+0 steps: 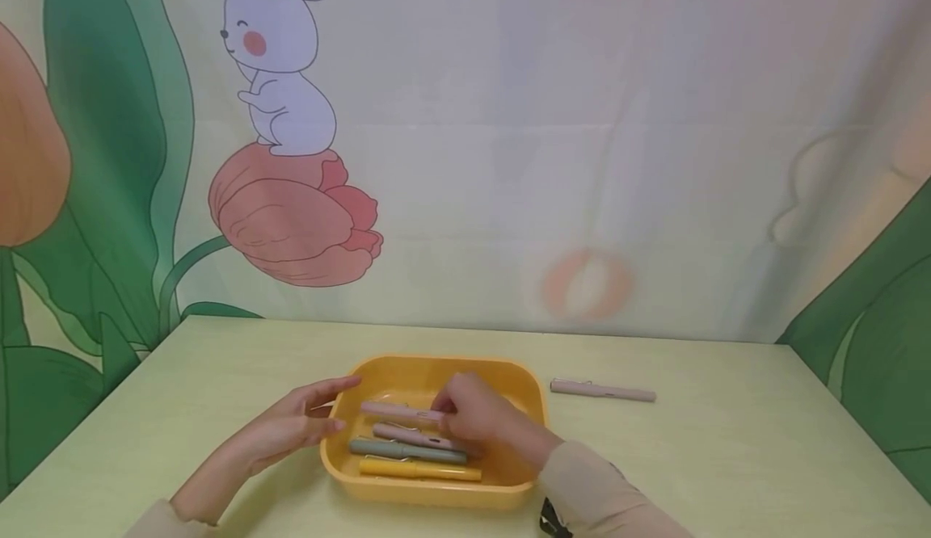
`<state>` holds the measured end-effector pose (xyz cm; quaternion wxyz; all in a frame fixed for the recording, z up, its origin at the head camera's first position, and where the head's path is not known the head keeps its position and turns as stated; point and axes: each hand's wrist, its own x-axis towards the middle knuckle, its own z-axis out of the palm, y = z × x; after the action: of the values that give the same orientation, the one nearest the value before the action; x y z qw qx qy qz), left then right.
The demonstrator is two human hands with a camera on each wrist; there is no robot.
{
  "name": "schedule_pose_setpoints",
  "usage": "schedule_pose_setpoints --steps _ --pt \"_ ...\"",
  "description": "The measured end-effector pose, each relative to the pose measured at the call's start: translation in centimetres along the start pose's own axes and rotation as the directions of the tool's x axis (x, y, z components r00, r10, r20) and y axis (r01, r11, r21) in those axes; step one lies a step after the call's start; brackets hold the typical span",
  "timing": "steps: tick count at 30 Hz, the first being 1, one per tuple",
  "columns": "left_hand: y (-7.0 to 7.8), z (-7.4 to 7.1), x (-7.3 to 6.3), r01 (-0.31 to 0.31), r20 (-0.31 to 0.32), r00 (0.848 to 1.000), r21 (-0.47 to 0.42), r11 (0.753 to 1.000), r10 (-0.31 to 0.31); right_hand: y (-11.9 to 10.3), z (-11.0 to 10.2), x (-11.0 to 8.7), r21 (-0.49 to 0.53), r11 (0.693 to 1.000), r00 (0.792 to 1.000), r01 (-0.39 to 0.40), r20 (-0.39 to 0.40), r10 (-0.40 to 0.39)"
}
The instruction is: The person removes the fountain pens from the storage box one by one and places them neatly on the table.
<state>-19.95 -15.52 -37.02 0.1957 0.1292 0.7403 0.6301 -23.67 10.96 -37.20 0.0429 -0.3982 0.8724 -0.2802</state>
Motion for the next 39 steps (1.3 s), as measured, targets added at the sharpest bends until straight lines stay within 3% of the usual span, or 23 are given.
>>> schedule_pose_setpoints --steps 4,9,17,27,39 --pt "-0.1 0.0 0.1 0.001 0.003 1.000 -0.009 1.000 -0.001 0.0 -1.0 -0.7 0.014 0.999 0.999 0.043 -0.026 -0.042" --pt "-0.1 -0.1 0.0 -0.011 0.021 1.000 0.008 1.000 0.011 0.2 -2.4 -2.1 0.020 1.000 0.998 0.020 -0.061 -0.018" --pt "-0.1 0.0 0.1 0.001 -0.008 1.000 0.006 1.000 -0.001 0.7 -5.5 -4.5 0.002 1.000 0.996 0.002 -0.084 -0.002" --pt "-0.1 0.1 0.1 -0.014 0.005 1.000 -0.004 1.000 0.014 1.4 -9.2 -7.2 0.105 0.994 1.000 -0.024 0.011 0.023" --pt "-0.2 0.0 0.1 -0.021 0.000 1.000 0.000 1.000 0.021 2.9 -11.9 -10.2 0.174 0.978 0.993 -0.114 0.047 0.108"
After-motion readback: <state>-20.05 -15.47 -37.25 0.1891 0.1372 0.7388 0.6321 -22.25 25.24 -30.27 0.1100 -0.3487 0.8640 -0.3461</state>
